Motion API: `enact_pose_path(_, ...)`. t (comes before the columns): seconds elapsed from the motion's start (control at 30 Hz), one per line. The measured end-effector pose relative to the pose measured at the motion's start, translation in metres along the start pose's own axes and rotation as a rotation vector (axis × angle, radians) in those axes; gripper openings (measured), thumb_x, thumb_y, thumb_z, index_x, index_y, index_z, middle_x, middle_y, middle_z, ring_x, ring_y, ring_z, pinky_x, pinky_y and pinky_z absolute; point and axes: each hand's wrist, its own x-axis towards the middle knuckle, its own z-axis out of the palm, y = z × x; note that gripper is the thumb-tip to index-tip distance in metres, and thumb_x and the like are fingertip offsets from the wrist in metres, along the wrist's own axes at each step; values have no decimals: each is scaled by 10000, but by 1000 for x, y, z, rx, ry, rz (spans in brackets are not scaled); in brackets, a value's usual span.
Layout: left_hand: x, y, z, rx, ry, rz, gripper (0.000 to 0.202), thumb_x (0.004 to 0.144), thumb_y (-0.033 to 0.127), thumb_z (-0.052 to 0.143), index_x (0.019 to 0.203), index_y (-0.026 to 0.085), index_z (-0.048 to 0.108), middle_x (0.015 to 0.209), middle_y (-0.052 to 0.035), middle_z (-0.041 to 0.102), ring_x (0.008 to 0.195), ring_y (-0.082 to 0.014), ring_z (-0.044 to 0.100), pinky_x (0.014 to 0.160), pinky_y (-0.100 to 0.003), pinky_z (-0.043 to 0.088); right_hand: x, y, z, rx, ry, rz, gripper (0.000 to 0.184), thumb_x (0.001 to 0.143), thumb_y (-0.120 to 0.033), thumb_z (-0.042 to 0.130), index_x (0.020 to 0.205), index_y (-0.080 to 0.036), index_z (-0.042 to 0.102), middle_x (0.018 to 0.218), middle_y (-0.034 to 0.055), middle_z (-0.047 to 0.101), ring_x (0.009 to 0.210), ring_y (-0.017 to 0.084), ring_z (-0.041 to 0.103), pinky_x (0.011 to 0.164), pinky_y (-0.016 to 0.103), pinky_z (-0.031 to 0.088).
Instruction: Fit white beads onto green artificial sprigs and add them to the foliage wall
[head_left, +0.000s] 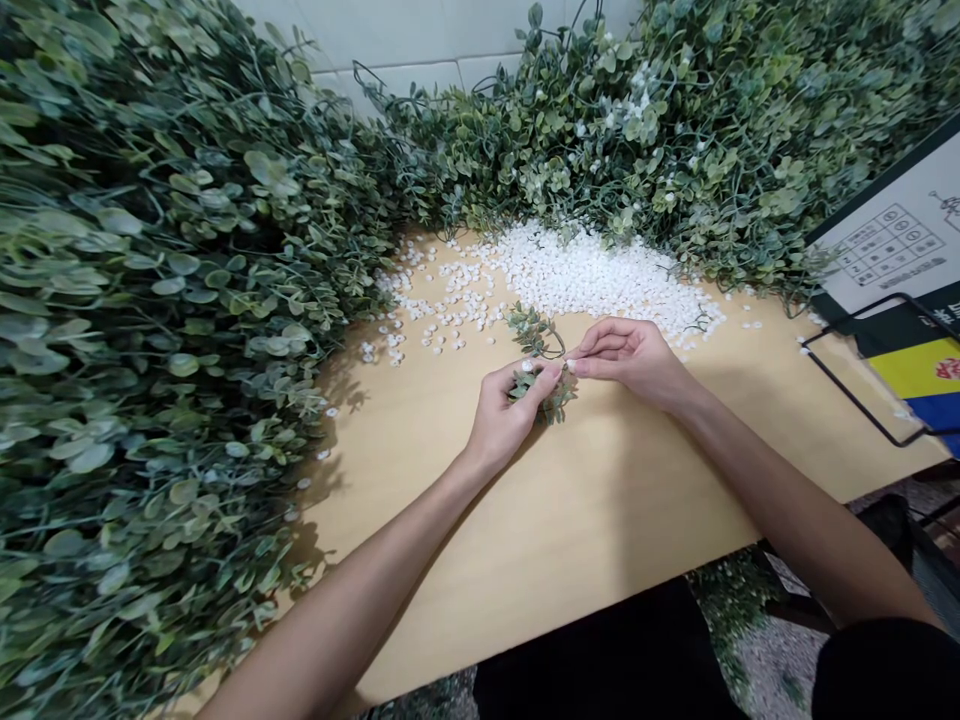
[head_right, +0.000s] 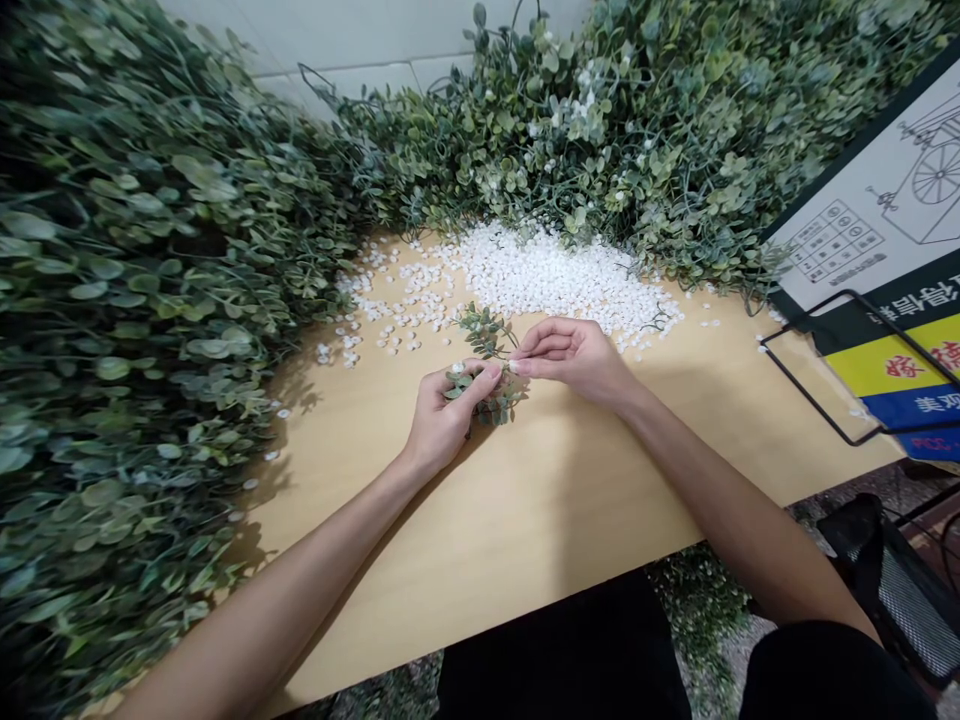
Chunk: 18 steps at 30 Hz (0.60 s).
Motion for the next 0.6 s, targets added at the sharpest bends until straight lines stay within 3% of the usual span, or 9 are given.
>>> enact_pose_path(0.6, 0, 6, -1, 190, -40, 90, 272, 910, 454, 739, 865, 186, 761, 836, -48, 720, 769, -176, 637, 725, -301, 491, -5, -3, 2, -102, -2, -50, 368, 597, -356, 1002, 805, -181, 754, 845, 57, 817, 776, 190, 782, 784, 312, 650)
